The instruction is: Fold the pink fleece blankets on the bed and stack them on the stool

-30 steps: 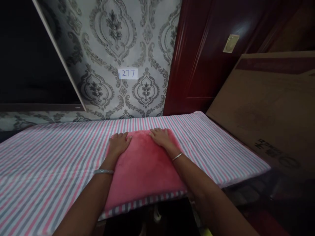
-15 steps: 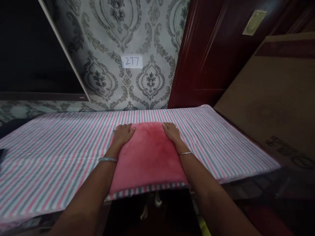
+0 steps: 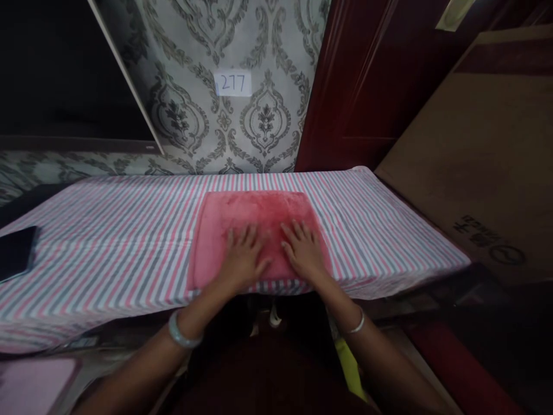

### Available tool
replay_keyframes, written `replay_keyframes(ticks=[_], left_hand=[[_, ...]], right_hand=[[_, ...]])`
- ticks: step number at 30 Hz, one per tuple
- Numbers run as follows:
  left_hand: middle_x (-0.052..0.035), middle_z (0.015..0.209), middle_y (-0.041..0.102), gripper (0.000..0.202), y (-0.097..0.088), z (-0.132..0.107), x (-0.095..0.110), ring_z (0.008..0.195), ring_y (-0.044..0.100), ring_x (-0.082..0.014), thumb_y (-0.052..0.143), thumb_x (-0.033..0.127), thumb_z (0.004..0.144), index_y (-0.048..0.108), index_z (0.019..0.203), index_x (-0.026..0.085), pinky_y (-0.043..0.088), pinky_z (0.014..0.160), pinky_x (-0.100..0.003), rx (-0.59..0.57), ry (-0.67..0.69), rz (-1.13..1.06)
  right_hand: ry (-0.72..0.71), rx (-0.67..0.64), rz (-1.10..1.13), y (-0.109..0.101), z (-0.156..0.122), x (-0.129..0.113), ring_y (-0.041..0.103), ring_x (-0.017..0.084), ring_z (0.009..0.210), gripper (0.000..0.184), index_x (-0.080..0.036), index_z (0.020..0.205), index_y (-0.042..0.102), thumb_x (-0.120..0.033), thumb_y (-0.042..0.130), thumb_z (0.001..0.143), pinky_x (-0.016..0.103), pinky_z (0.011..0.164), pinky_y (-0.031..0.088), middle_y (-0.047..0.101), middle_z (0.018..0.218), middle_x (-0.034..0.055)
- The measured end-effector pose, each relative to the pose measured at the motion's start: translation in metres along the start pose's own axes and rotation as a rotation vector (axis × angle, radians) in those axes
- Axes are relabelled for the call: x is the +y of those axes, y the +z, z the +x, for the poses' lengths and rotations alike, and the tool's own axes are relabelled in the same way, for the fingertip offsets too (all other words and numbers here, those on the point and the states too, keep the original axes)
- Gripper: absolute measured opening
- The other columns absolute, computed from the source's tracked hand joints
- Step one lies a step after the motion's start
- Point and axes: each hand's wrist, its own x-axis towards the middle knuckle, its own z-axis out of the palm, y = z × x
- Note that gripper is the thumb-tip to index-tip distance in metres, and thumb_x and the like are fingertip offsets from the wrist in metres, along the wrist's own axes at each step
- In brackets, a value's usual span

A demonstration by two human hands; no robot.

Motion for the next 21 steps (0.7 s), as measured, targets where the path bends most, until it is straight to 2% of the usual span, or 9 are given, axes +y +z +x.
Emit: replay_keyframes(ticks=[2, 4, 6, 9, 12, 16, 18, 21], left_hand=[[-0.0105, 0.171, 0.023, 0.065, 0.019, -0.013, 0.017, 0.158, 0.016, -0.0379, 0.047, 0.055, 0.099, 0.039, 0.159, 0.031, 0.008, 0.125, -0.068, 0.02, 0.032, 0.016], [-0.0096, 0.171, 0.022, 0.065, 0.029, -0.016, 0.023, 0.158, 0.015, -0.0374, 0.047, 0.056, 0.099, 0.038, 0.159, 0.032, 0.008, 0.125, -0.067, 0.047, 0.021, 0.026], [-0.009, 0.171, 0.023, 0.065, 0.03, -0.015, 0.02, 0.158, 0.017, -0.0363, 0.048, 0.056, 0.099, 0.039, 0.158, 0.032, 0.011, 0.126, -0.064, 0.045, 0.018, 0.023], [-0.011, 0.169, 0.028, 0.066, 0.02, -0.017, 0.01, 0.157, 0.023, -0.0351, 0.049, 0.057, 0.098, 0.042, 0.158, 0.029, 0.016, 0.126, -0.061, 0.031, 0.019, 0.034], [-0.0141, 0.165, 0.035, 0.064, 0.016, -0.033, -0.008, 0.153, 0.032, -0.0346, 0.046, 0.055, 0.1, 0.044, 0.156, 0.024, 0.016, 0.126, -0.062, 0.091, -0.017, 0.077], [-0.0126, 0.164, 0.038, 0.06, 0.025, -0.066, -0.05, 0.153, 0.032, -0.0373, 0.044, 0.05, 0.101, 0.042, 0.157, 0.027, 0.017, 0.123, -0.07, 0.28, -0.063, 0.107], [-0.0127, 0.166, 0.035, 0.063, 0.031, -0.083, -0.073, 0.154, 0.029, -0.0359, 0.044, 0.047, 0.102, 0.033, 0.161, 0.028, 0.026, 0.122, -0.065, 0.351, -0.006, 0.075], [-0.0137, 0.169, 0.028, 0.072, 0.034, -0.101, -0.097, 0.155, 0.028, -0.0336, 0.049, 0.046, 0.101, 0.019, 0.165, 0.027, 0.037, 0.12, -0.054, 0.373, 0.125, 0.016]], right_hand=[[0.004, -0.015, -0.031, 0.008, -0.014, -0.007, 0.018, 0.032, 0.157, 0.056, -0.034, 0.16, 0.037, -0.048, 0.035, 0.106, 0.058, 0.123, 0.016, 0.029, 0.169, 0.0043], [0.006, -0.014, -0.052, 0.012, -0.018, -0.01, 0.017, 0.033, 0.157, 0.056, -0.034, 0.161, 0.036, -0.048, 0.036, 0.106, 0.058, 0.123, 0.014, 0.028, 0.17, 0.0041], [0.0, -0.009, -0.058, 0.013, -0.017, -0.01, 0.018, 0.033, 0.157, 0.056, -0.034, 0.161, 0.036, -0.047, 0.036, 0.106, 0.057, 0.123, 0.015, 0.028, 0.17, 0.0041], [-0.01, -0.005, -0.056, 0.012, -0.015, -0.008, 0.019, 0.032, 0.156, 0.055, -0.034, 0.16, 0.037, -0.046, 0.036, 0.106, 0.056, 0.123, 0.018, 0.027, 0.17, 0.0034], [-0.014, 0.01, -0.049, 0.013, -0.015, -0.006, 0.021, 0.031, 0.156, 0.055, -0.034, 0.16, 0.037, -0.045, 0.039, 0.106, 0.055, 0.122, 0.02, 0.028, 0.17, 0.0038], [-0.031, 0.049, -0.032, 0.018, -0.016, -0.004, 0.024, 0.032, 0.155, 0.055, -0.033, 0.16, 0.039, -0.042, 0.042, 0.106, 0.057, 0.121, 0.022, 0.031, 0.168, 0.0061], [-0.04, 0.063, -0.027, 0.019, -0.016, -0.004, 0.025, 0.033, 0.155, 0.055, -0.032, 0.159, 0.039, -0.041, 0.043, 0.106, 0.058, 0.121, 0.022, 0.032, 0.168, 0.0066], [-0.04, 0.078, -0.02, 0.02, -0.015, -0.005, 0.026, 0.033, 0.154, 0.054, -0.032, 0.159, 0.04, -0.04, 0.043, 0.105, 0.058, 0.121, 0.023, 0.032, 0.168, 0.0066]])
